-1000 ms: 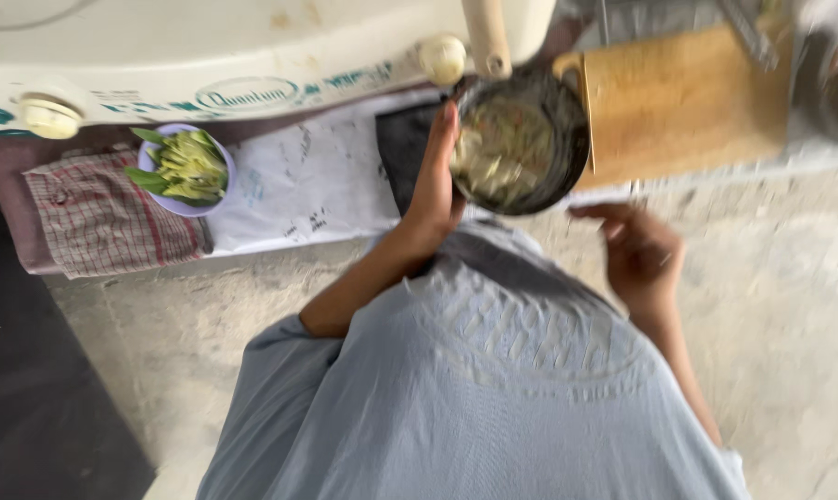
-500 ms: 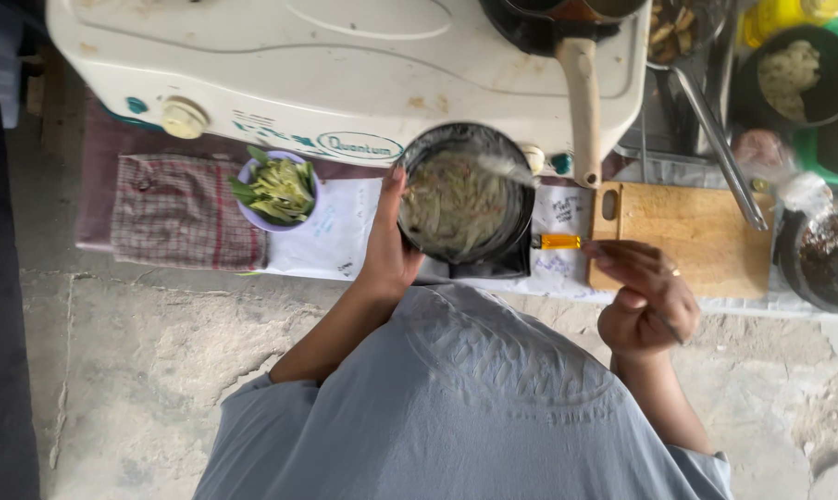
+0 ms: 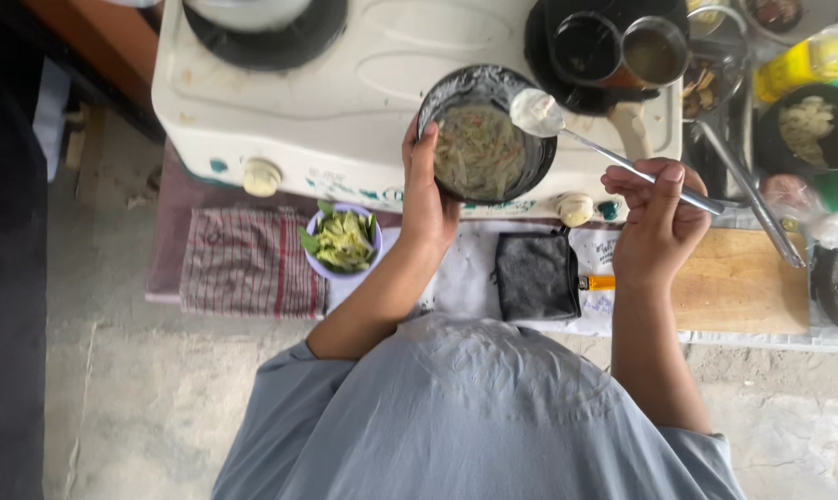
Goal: The person mixes a light-colored batter in a bowl with a spoon and then uses the spoon to transfer the batter into the compartments of a small round pan on a stove.
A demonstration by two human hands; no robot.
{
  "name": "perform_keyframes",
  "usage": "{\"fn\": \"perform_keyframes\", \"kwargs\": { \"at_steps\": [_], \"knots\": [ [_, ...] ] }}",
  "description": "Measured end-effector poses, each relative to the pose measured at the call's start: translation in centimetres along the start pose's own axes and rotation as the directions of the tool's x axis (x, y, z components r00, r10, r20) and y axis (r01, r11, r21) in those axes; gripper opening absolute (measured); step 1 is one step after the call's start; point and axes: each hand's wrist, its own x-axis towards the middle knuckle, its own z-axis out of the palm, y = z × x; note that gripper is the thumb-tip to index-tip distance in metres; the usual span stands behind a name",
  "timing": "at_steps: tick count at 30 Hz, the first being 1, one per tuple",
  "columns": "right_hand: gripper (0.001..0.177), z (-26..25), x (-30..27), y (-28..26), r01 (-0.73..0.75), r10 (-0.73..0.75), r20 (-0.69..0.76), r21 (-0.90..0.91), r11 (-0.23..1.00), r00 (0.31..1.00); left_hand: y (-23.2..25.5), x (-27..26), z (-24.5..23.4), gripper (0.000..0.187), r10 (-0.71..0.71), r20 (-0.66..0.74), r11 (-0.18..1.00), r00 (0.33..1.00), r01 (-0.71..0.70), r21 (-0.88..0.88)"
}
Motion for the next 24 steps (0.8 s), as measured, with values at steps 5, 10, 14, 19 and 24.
{"fn": "perform_keyframes", "kwargs": {
  "at_steps": [5,10,14,19,24],
  "knots": [
    [0.028,-1.1,3.6,-0.5,-0.167,0.184,-0.08,0.184,0.969,0.98,-0.2,0.8,0.7,0.072,-0.081,0.024,0.994,0.996,0.083,-0.073],
    [0.026,-4.8,7.4,-0.9,-0.131,0.181,-0.208,0.234,0.963,0.961,-0.3,1.0,-0.3,0.072,-0.09,0.033,0.992,0.995,0.092,-0.084],
    [0.034,-7.2,10.4,0.2,0.032,-0.071,-0.207,-0.183,0.983,0.976,0.9,-0.2,-0.9,0.07,-0.098,-0.011,0.994,0.995,0.098,-0.046],
    [0.036,-8.7,11.9,2.1,0.146,-0.194,-0.045,-0.5,0.854,0.98,3.1,-1.4,-0.4,0.066,-0.08,0.049,0.997,0.996,0.081,-0.012],
    [0.035,-9.1,12.1,3.8,0.216,-0.237,0.014,-0.467,0.857,0.971,4.1,-1.7,-0.3,0.066,-0.073,0.062,0.997,0.995,0.073,0.01]
  ]
}}
